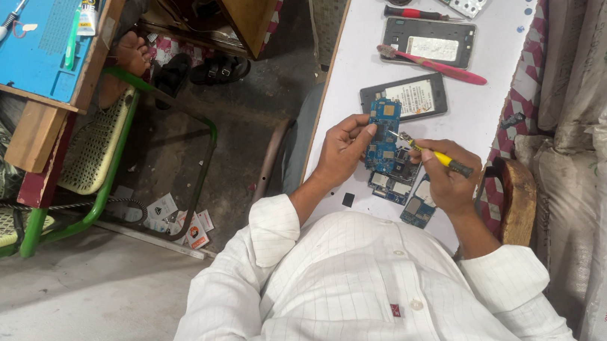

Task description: The person sits at a repair workbench holding a disassembled phone motherboard in one hand and uses a yellow-handled screwdriver with the other hand to work on small components on the board, repositioning the board and continuing screwdriver work on different points throughout the episode.

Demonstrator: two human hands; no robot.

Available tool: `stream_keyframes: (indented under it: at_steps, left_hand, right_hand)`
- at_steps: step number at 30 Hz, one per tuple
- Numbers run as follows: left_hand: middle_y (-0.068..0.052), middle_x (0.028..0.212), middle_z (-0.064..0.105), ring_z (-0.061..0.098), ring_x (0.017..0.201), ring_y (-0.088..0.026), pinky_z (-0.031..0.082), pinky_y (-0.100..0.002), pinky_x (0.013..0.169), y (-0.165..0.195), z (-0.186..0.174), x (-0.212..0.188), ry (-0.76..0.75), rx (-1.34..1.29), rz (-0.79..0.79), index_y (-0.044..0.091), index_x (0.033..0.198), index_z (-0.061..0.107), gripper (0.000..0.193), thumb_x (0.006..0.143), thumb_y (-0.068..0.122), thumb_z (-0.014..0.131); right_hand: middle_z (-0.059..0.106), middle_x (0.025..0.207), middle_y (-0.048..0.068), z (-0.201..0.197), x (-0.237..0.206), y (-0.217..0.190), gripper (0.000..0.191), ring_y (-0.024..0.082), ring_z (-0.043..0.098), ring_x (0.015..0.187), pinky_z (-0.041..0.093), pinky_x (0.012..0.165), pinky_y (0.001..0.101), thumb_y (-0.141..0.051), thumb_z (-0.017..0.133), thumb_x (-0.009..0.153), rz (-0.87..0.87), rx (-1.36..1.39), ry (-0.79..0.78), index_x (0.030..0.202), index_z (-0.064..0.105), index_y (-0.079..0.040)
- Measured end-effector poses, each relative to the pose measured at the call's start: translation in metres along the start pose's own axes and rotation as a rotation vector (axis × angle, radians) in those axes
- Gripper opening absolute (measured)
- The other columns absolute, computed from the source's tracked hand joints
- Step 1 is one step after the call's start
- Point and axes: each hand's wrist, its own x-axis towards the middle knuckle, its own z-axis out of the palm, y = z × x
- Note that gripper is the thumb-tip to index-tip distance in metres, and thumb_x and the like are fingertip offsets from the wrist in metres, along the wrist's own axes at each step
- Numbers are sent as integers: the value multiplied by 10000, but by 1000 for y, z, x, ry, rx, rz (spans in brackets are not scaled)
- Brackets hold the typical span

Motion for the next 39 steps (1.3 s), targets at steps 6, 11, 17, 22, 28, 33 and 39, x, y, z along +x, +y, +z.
stream_keyframes:
  at_steps: [6, 11, 17, 22, 28, 33, 39]
  left_hand:
    - [1, 845, 721, 605, 657, -8, 477, -165, 536, -2, 0, 1, 5, 3, 6, 20, 1256, 646, 301, 1052, 237, 604]
    - [-5, 860, 730, 627, 673, -13, 495, -169, 537, 2, 1, 1, 2, -6, 2, 23, 1267, 639, 317, 1050, 250, 599]
    - [-8, 882, 732, 655, 699, -20, 522, -173, 549, 5, 1, -1, -22, -27, -4, 16, 1265, 635, 341, 1051, 278, 590]
    - [-25, 877, 731, 652, 686, -26, 528, -176, 540, 6, 1, 1, -11, -45, 0, 2, 1273, 629, 347, 1046, 263, 615]
    - [-36, 871, 730, 677, 669, -39, 553, -188, 516, 4, 2, 0, -20, -120, -22, 3, 1257, 618, 333, 1026, 243, 634]
    - [-44, 865, 729, 643, 657, -32, 502, -175, 518, 3, 3, -1, 1, -79, -2, -5, 1229, 644, 287, 1046, 216, 624]
    - [-35, 890, 733, 637, 737, -26, 502, -175, 617, -2, 4, 1, -3, -113, 52, -5, 1203, 647, 240, 1050, 178, 615]
  right_hand:
    - [743, 1007, 164, 1, 0, -2, 180, 172, 733, 909, 614, 838, 285, -5, 593, 1020, -88, -9, -19, 1147, 703, 60]
    - [746, 1016, 161, 1, 0, -4, 185, 170, 740, 917, 619, 837, 279, 3, 589, 1015, -124, -51, -37, 1154, 703, 48]
    - [751, 1031, 162, 4, 0, -6, 192, 159, 733, 899, 601, 811, 261, 27, 604, 1007, -111, -79, -49, 1171, 703, 41]
    - [748, 1042, 165, 6, 0, -8, 195, 158, 732, 902, 603, 813, 260, 26, 604, 1013, -114, -67, -48, 1183, 698, 41]
    - [748, 1037, 166, 5, 1, -8, 195, 163, 733, 897, 605, 811, 263, 28, 608, 1008, -112, -60, -57, 1178, 702, 44]
    - [743, 1039, 171, 5, 1, -10, 186, 177, 739, 924, 607, 825, 272, 37, 606, 1001, -122, -82, -64, 1155, 709, 43]
    - [742, 1028, 170, 6, 2, -12, 188, 184, 743, 934, 609, 838, 276, 43, 608, 995, -155, -111, -65, 1152, 712, 36]
